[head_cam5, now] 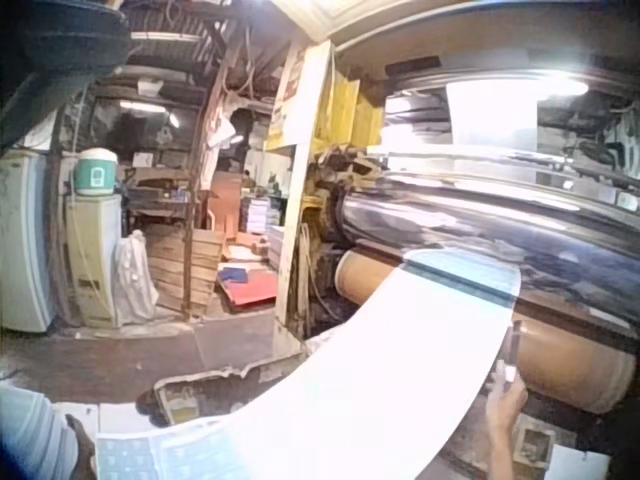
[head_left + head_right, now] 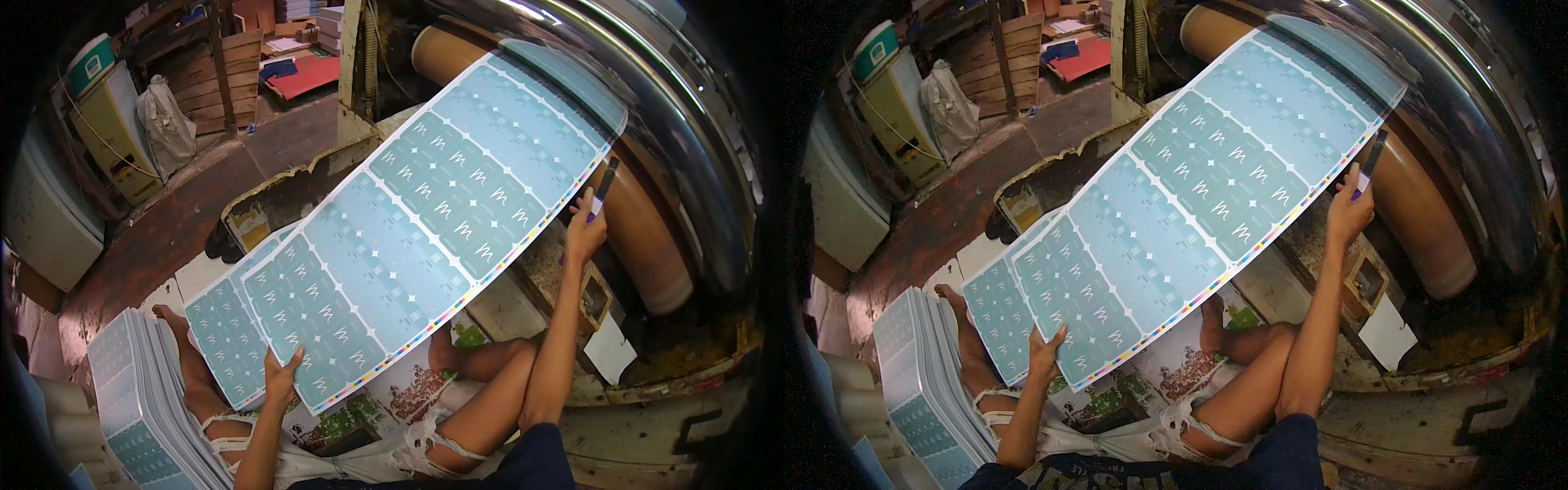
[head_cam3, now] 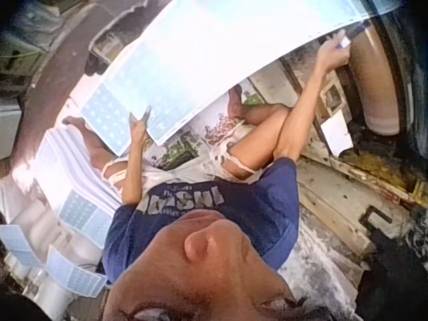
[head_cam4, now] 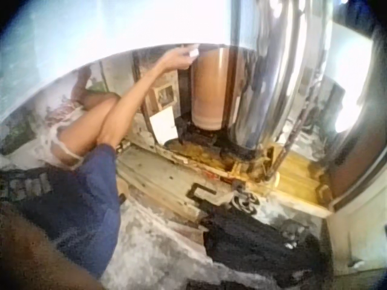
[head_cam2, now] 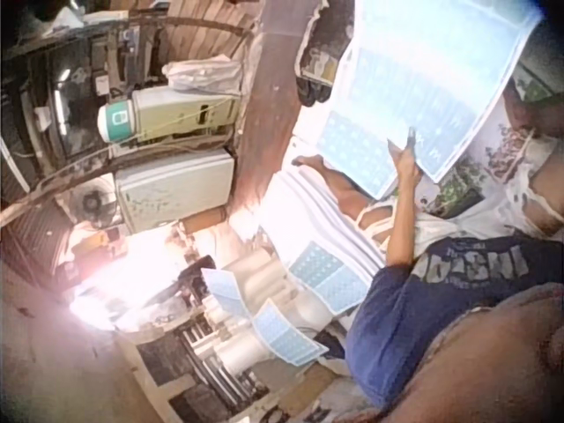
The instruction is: The person cuts printed blue sheets with scissors and places them in a stack, while using a black pen to mark the sheets.
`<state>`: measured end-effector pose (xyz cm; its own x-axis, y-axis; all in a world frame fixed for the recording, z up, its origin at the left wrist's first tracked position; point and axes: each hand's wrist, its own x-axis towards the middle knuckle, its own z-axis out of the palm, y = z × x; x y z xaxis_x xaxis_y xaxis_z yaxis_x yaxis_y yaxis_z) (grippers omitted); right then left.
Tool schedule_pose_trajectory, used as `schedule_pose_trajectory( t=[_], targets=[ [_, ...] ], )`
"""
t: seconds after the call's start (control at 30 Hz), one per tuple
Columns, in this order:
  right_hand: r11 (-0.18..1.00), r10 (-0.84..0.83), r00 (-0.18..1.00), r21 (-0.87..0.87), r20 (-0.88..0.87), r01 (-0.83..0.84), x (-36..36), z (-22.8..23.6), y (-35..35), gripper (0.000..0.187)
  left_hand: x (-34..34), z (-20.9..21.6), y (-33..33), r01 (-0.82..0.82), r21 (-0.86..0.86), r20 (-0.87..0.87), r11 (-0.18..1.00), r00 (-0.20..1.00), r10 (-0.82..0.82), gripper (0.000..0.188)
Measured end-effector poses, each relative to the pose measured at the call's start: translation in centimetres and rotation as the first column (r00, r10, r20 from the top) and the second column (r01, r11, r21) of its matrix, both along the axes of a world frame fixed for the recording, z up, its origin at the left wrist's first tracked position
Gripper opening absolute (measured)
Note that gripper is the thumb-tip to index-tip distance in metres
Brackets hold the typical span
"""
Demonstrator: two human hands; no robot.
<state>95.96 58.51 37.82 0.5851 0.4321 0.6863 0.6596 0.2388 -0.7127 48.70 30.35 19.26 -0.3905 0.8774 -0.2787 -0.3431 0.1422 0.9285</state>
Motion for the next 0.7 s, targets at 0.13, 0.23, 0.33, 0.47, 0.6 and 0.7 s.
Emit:
schedule_pose_trajectory(
  t=[0.13,0.23,0.33,0.47,0.6,0.7],
  targets=[
    [0.996,0.051,0.972,-0.059,-0.229,-0.066,3.4,-2.1,0.4,0.043,-1.0,-1.3,-1.8,-0.006,0.067,-0.103,0.998,0.995,0.013,0.056],
    [0.992,0.126,0.931,0.049,-0.342,-0.117,3.0,-6.0,-2.5,0.038,-4.0,-2.7,-5.4,0.001,0.004,-0.047,1.000,0.999,-0.001,0.054],
    [0.964,0.262,0.898,0.049,-0.355,-0.262,-0.2,-11.3,-7.0,0.035,-10.6,-7.1,-11.1,-0.007,-0.063,-0.037,0.998,0.999,0.004,0.055],
    [0.935,0.309,0.890,-0.066,-0.335,-0.350,-7.5,-19.6,-13.3,0.042,-22.2,-15.0,-18.7,0.055,-0.052,-0.037,0.997,0.998,-0.057,0.055],
    [0.908,0.279,0.900,-0.213,-0.336,-0.361,-16.8,-29.3,-19.8,0.042,-34.7,-22.7,-24.5,0.109,-0.072,-0.022,0.991,0.994,-0.111,0.055],
    [0.871,0.301,0.898,-0.292,-0.321,-0.396,-25.0,-36.6,-25.3,0.041,-44.3,-28.4,-28.7,0.164,-0.101,-0.025,0.981,0.986,-0.167,0.055]
  ],
)
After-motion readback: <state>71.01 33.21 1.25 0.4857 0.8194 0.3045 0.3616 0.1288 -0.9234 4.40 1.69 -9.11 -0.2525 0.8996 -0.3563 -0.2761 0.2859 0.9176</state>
